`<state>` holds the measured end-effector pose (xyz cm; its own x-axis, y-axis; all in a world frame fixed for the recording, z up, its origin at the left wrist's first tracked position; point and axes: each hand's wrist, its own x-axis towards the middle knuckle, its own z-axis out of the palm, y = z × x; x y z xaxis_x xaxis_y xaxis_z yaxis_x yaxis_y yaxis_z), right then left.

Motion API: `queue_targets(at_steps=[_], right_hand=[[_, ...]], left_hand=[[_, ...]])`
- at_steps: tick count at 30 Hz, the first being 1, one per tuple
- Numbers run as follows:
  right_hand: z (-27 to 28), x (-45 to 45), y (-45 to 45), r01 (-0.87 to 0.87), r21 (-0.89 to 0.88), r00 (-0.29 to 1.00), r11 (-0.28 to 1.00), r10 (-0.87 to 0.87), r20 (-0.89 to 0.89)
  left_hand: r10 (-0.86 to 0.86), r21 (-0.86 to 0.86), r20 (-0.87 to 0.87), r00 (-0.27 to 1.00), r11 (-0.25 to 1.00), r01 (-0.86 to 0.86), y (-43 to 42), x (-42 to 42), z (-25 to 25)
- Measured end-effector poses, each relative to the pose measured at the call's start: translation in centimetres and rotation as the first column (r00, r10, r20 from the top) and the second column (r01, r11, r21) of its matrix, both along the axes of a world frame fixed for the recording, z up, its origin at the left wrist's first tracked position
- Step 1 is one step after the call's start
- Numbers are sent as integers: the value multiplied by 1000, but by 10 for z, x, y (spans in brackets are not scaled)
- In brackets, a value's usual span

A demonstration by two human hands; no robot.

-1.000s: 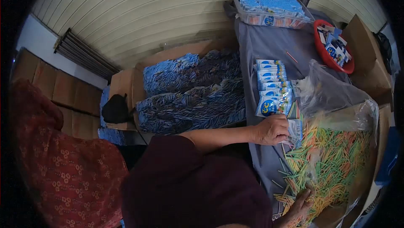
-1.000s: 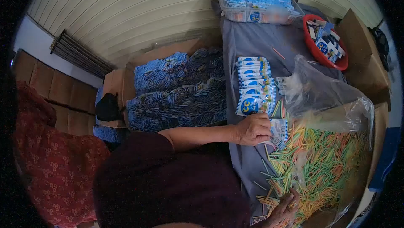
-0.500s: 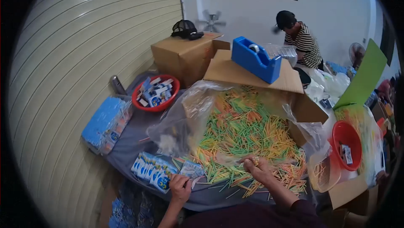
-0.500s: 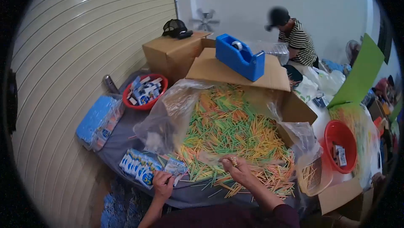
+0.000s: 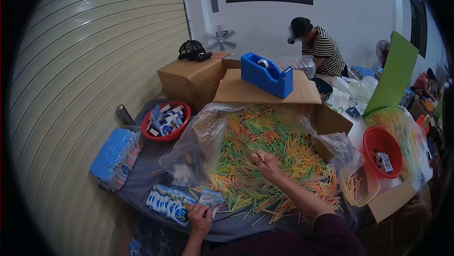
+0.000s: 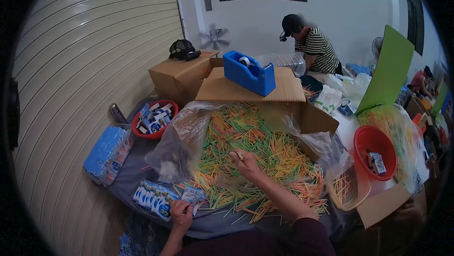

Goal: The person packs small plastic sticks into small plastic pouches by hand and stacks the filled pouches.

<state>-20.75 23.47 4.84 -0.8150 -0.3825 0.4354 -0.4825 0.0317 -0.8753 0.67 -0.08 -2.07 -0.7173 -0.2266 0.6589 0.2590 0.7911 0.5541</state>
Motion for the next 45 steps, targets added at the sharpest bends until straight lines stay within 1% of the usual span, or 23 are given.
queue_targets(at_steps=[1, 3, 6, 8, 10, 12, 13, 15, 16, 17, 19, 21, 22, 23, 24, 27, 29, 31, 33, 35, 37, 41, 45], right_hand=[[0, -3, 1, 8, 2, 1000, 1000, -8, 4], [1, -6, -2, 103, 171, 959, 980, -51, -280], [-4, -14, -5, 86, 64, 946, 994, -61, -318], [-3, -13, -6, 93, 25, 994, 995, -92, -58], [7, -6, -12, 120, -139, 992, 983, -114, 47], [0, -13, -20, 154, -220, 978, 963, -180, -107], [-4, -9, -25, 178, -235, 977, 956, -200, -74], [-5, 4, -30, 166, -294, 986, 941, -166, 24], [-5, 11, -34, 121, -349, 992, 929, -101, 76], [-9, 11, -35, 169, -353, 985, 920, -149, 84], [-11, 10, -35, 50, -275, 996, 960, -69, -62], [-8, 6, -32, 51, -277, 990, 959, -85, -114], [10, 12, -30, 9, -278, 984, 961, -58, -170], [23, 24, -19, -6, -295, 998, 955, -13, -63], [41, 31, -13, 4, -329, 996, 944, -32, -78], [94, 45, 0, -59, -454, 998, 889, 43, -45], [124, 56, 4, -164, -554, 985, 816, 162, -52], [153, 67, 4, -342, -656, 940, 673, 250, -234], [182, 78, 13, -486, -538, 842, 689, 203, -500], [197, 101, 17, -329, -597, 836, 732, -69, -545], [220, 90, 22, -556, -486, 621, 674, -52, -782], [219, 94, 21, -569, -517, 668, 640, -8, -744], [218, 101, 20, -563, -561, 710, 607, 8, -704]], left_hand=[[-7, 7, -12, 1000, 1000, 7, -1, -1, -1], [-19, 15, -15, 1000, 1000, 19, -1, 0, -2], [-36, 29, 20, 999, 999, 36, -2, -2, 1], [-28, -12, 14, 1000, 1000, 28, -1, 0, 3], [-61, -27, 11, 998, 998, 61, -1, -1, -1], [-58, -27, -3, 998, 998, 58, -3, -1, -6], [-127, -36, 30, 991, 991, 128, -5, 0, -8], [-42, -45, 9, 999, 998, 43, -6, 0, -12], [-59, -24, 52, 997, 998, 61, -9, 0, -15], [-108, -29, 60, 992, 994, 110, -11, 0, -16], [-60, -3, 121, 991, 998, 61, -13, 0, -18], [-56, -3, 88, 995, 998, 56, -12, -3, -19], [-46, -41, 97, 994, 998, 50, -11, -5, -20], [-18, -83, 107, 994, 996, 27, -14, -2, -21], [16, -83, 122, 992, 997, -6, -16, 2, -19], [1, -45, 100, 995, 999, 3, -9, 1, -11], [-94, -12, 37, 995, 995, 95, -10, -2, -13], [-78, 4, 60, 995, 997, 77, -5, 0, -8], [-74, 32, 55, 996, 997, 72, -4, 0, -8], [-85, 40, 71, 994, 996, 82, -4, 0, -6], [-82, 50, 77, 994, 996, 78, -2, -1, -4], [-46, 126, 221, 974, 992, 19, 14, 2, 30], [-53, 141, 171, 984, 990, 29, 6, 4, 11]])
